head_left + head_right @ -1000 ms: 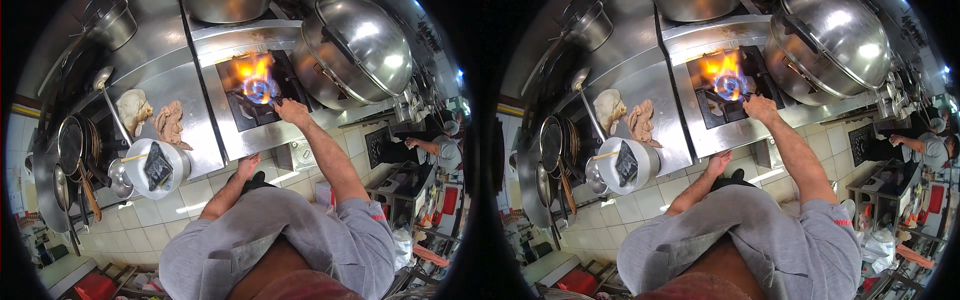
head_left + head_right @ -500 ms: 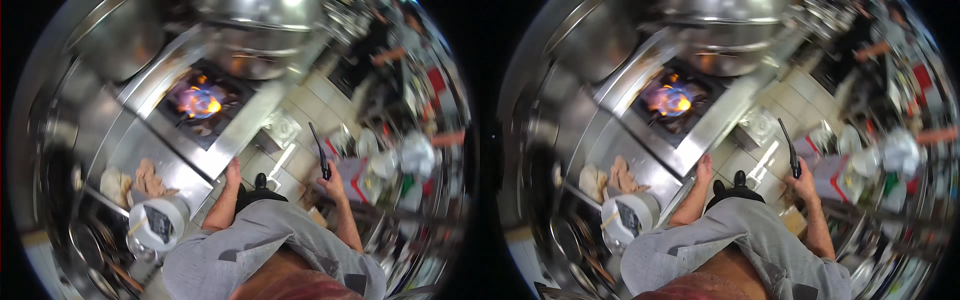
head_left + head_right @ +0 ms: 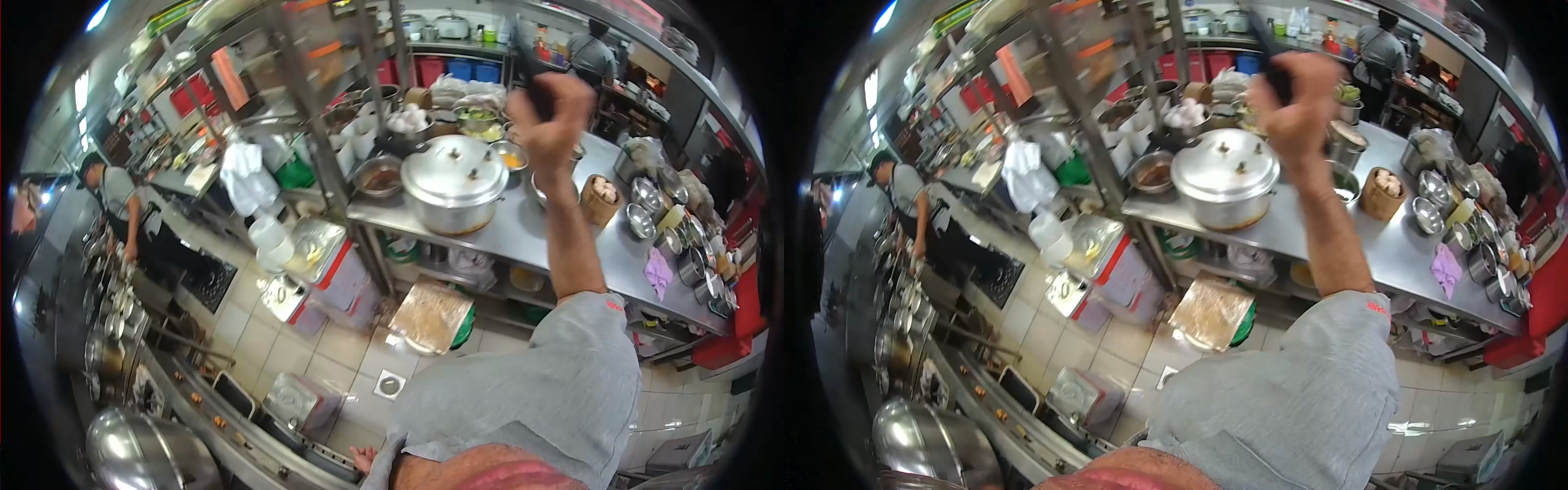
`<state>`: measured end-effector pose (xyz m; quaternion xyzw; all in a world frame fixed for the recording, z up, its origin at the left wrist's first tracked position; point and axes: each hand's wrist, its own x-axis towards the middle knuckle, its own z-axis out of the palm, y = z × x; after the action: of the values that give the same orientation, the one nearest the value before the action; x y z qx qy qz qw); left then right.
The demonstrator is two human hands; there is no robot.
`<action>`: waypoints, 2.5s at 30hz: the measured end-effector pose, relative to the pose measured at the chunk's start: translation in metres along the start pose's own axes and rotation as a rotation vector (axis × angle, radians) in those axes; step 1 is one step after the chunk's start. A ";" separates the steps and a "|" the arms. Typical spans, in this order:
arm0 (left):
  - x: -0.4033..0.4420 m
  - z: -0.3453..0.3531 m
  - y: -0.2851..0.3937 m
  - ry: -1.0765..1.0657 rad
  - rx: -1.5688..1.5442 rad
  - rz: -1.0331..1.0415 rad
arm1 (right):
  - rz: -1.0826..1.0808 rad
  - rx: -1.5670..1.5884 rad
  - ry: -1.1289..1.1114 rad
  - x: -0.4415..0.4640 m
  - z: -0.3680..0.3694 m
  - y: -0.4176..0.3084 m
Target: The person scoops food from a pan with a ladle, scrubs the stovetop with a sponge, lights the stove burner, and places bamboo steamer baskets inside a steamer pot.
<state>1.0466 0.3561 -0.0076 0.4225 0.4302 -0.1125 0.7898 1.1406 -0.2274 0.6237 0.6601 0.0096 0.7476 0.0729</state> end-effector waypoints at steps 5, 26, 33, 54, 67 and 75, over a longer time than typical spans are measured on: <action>0.011 0.128 -0.052 -0.011 0.334 0.026 | 0.276 -0.408 0.541 0.059 -0.088 0.221; -0.194 0.316 0.157 0.311 1.038 1.191 | 0.362 -0.644 -0.291 -0.018 0.014 0.499; -0.229 0.235 0.252 0.740 1.050 1.301 | 0.340 0.042 -0.148 -0.080 0.070 0.244; -0.205 0.016 0.451 1.337 1.274 1.206 | -0.388 2.056 -0.791 -0.141 0.062 -0.800; -0.222 -0.009 0.491 1.049 1.407 0.862 | 0.009 2.110 -2.015 -0.123 0.051 -0.847; -0.241 -0.022 0.492 0.979 1.569 0.773 | -0.137 2.114 -1.815 -0.138 0.040 -0.859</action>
<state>1.1547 0.6325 0.4538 0.9345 0.3453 0.0862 0.0060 1.2788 0.6025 0.3979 0.6484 0.5447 -0.3028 -0.4372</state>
